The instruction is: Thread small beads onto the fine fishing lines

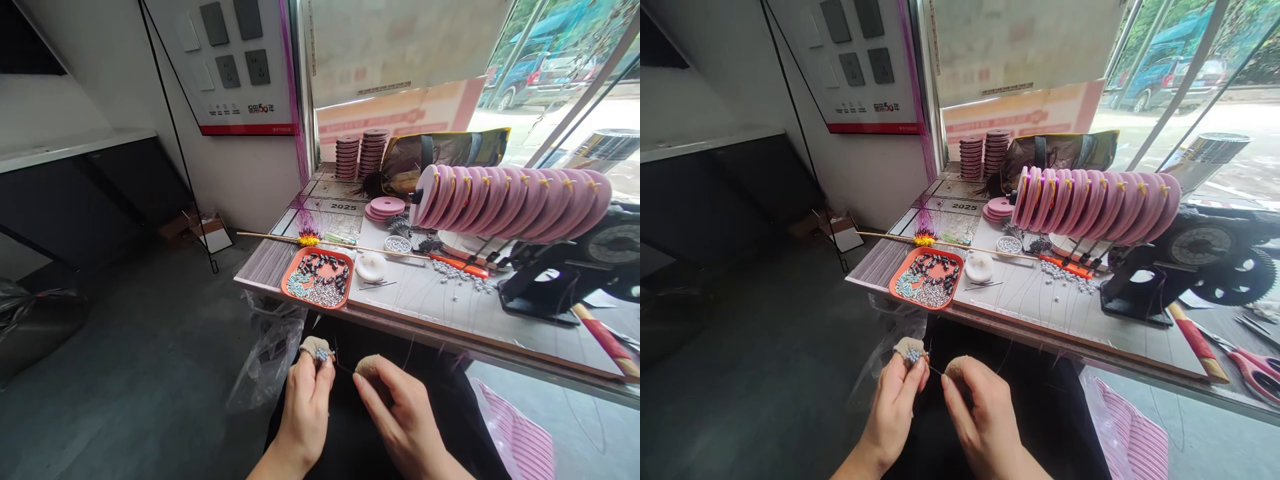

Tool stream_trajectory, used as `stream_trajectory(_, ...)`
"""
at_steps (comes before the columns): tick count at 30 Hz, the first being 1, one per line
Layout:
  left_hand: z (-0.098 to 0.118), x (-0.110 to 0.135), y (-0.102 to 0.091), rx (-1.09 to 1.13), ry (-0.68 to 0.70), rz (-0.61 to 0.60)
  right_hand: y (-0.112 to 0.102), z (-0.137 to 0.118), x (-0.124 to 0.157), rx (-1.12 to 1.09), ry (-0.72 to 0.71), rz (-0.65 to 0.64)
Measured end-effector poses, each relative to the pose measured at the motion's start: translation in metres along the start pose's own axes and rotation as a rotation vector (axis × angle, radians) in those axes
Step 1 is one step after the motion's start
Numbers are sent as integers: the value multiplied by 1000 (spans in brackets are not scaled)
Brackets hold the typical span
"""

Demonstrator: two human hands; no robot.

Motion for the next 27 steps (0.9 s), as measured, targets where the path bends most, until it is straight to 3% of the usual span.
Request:
stream_trajectory(3,12,3,1,-303,115,-26,-3,0,-1,18,17,37)
stream_trajectory(5,15,4,4,-370,181,-59,-3,1,-1,25,29,46)
stream_trajectory(12,13,2,7,-417,236,-103,-5,4,-1,73,35,57)
stream_trajectory(16,10,2,10,-353,209,-195,-5,-1,-4,135,-6,61)
stream_trajectory(20,6,1,7,-125,93,-156,6,-7,-8,267,-72,-74)
stream_trajectory(25,10,-4,16,643,-193,-235,9,-24,-5,449,-246,-122)
stream_trajectory(27,19,-12,10,842,-215,-193,6,-31,-2,433,-330,-116)
Point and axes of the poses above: each hand's wrist, its own x-axis away from the middle knuckle, its own y-axis out of the palm, z = x × y, the point moved 6 cm from there along -x, towards the middle knuckle, and after that the axes turned 9 degrees about -z, right-handed, at the moved point
